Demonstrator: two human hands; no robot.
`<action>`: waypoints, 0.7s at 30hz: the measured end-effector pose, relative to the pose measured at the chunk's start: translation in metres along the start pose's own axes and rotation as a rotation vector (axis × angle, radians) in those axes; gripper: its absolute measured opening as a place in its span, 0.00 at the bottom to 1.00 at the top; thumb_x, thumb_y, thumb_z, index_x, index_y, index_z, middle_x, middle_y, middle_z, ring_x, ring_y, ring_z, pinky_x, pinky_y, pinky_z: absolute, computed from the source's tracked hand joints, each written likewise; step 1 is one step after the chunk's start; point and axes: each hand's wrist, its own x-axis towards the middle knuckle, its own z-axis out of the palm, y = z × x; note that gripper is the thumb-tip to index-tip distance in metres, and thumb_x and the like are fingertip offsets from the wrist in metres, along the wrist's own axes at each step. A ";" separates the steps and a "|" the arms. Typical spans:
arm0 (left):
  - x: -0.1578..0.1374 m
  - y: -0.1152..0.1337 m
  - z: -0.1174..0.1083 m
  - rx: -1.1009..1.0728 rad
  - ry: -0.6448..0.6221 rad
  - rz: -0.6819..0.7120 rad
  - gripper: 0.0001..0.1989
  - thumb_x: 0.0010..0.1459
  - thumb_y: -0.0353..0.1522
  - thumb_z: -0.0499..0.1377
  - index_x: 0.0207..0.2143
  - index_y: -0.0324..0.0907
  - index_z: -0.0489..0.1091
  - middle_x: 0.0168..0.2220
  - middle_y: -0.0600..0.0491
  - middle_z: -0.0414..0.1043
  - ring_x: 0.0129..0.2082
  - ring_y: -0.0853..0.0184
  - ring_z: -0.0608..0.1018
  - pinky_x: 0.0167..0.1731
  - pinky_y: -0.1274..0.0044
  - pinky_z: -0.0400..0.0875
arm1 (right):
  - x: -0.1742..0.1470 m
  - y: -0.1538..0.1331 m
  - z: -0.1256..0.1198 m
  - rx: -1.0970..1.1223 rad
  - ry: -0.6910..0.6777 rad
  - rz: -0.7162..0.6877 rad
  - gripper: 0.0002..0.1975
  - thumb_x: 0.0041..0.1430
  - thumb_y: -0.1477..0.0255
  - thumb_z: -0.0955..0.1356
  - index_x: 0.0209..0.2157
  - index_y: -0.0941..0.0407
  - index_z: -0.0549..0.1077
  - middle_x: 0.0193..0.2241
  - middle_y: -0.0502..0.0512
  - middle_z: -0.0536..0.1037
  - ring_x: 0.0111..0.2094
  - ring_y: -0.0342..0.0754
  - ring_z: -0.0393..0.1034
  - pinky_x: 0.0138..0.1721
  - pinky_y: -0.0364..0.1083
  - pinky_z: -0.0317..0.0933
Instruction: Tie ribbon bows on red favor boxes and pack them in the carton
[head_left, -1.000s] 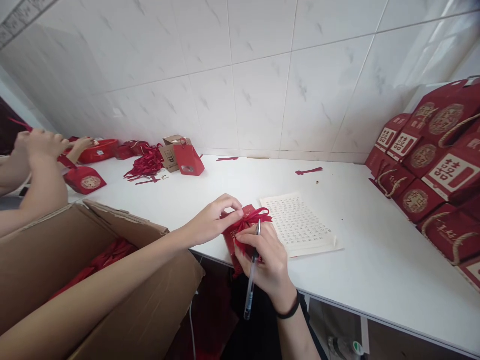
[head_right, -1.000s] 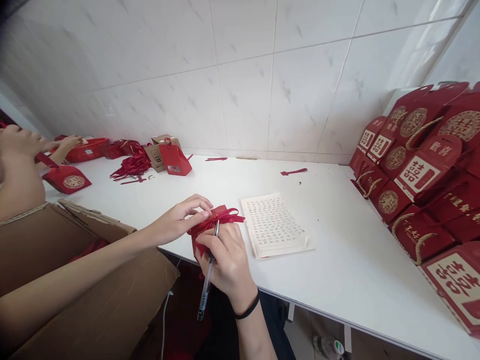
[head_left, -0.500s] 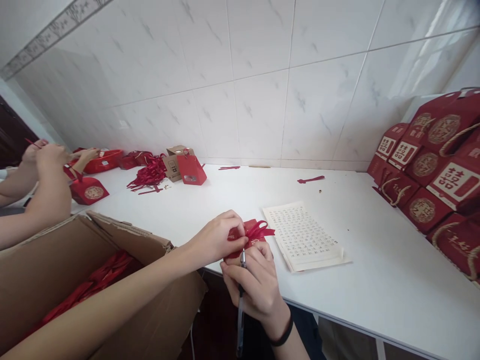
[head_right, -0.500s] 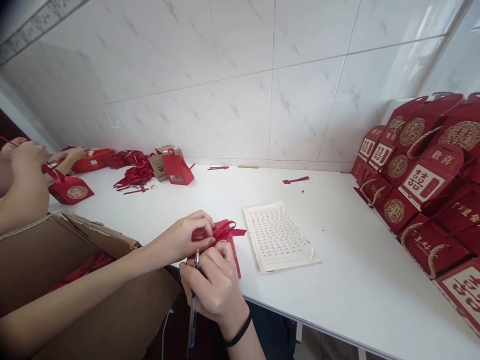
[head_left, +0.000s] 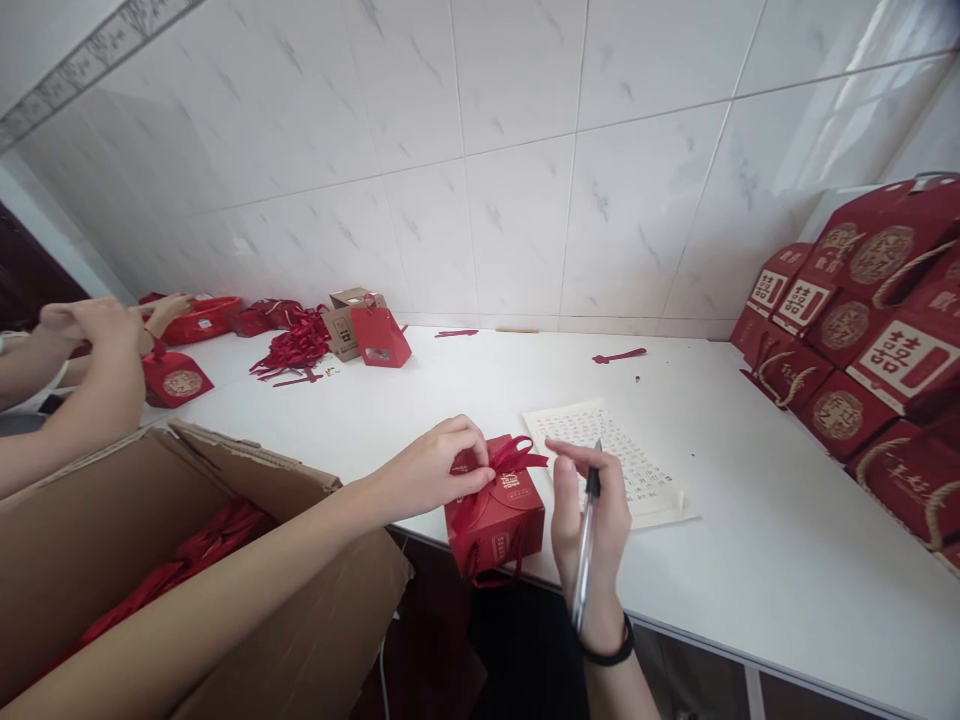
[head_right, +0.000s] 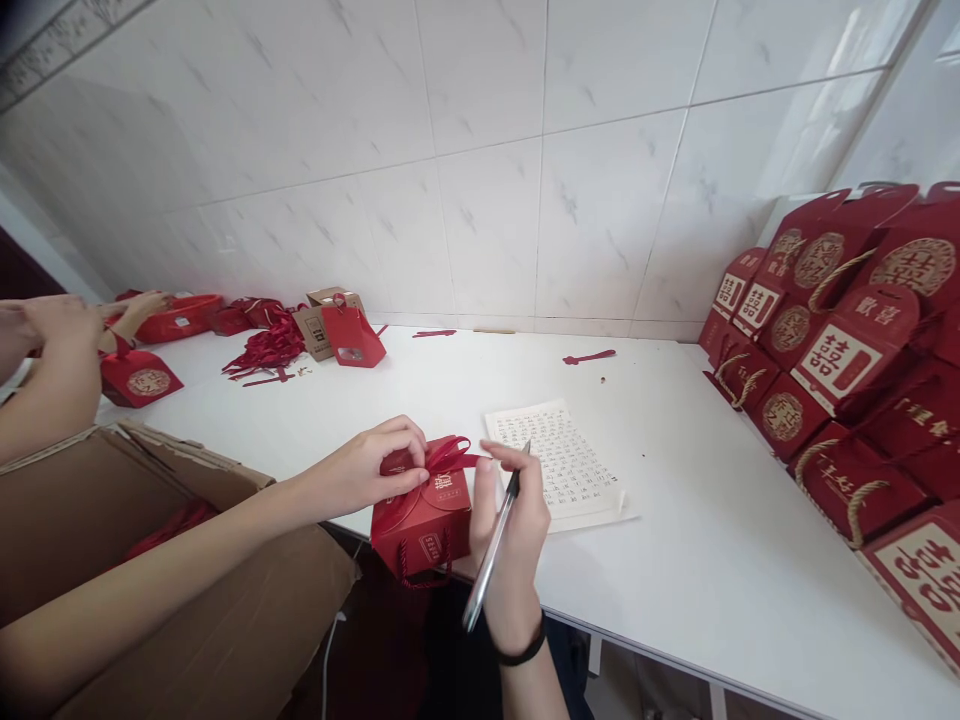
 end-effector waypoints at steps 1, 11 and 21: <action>0.000 0.000 -0.001 -0.002 -0.014 0.004 0.05 0.55 0.35 0.55 0.30 0.42 0.67 0.37 0.53 0.65 0.37 0.68 0.70 0.40 0.75 0.65 | 0.004 0.007 -0.001 -0.017 -0.023 0.134 0.09 0.61 0.64 0.63 0.36 0.56 0.67 0.37 0.57 0.73 0.38 0.51 0.67 0.39 0.50 0.60; 0.000 -0.002 -0.003 -0.006 -0.057 0.015 0.07 0.57 0.36 0.54 0.31 0.41 0.65 0.38 0.52 0.63 0.36 0.68 0.68 0.38 0.74 0.64 | 0.013 0.021 -0.004 0.184 -0.269 0.439 0.14 0.48 0.62 0.69 0.27 0.56 0.62 0.22 0.47 0.65 0.24 0.43 0.59 0.28 0.43 0.56; 0.000 0.005 -0.002 0.041 -0.076 -0.002 0.05 0.57 0.33 0.52 0.31 0.41 0.63 0.37 0.54 0.61 0.33 0.70 0.67 0.35 0.77 0.63 | 0.014 -0.015 -0.025 -0.009 -0.440 0.417 0.09 0.48 0.67 0.65 0.24 0.55 0.59 0.17 0.43 0.59 0.19 0.40 0.52 0.22 0.39 0.49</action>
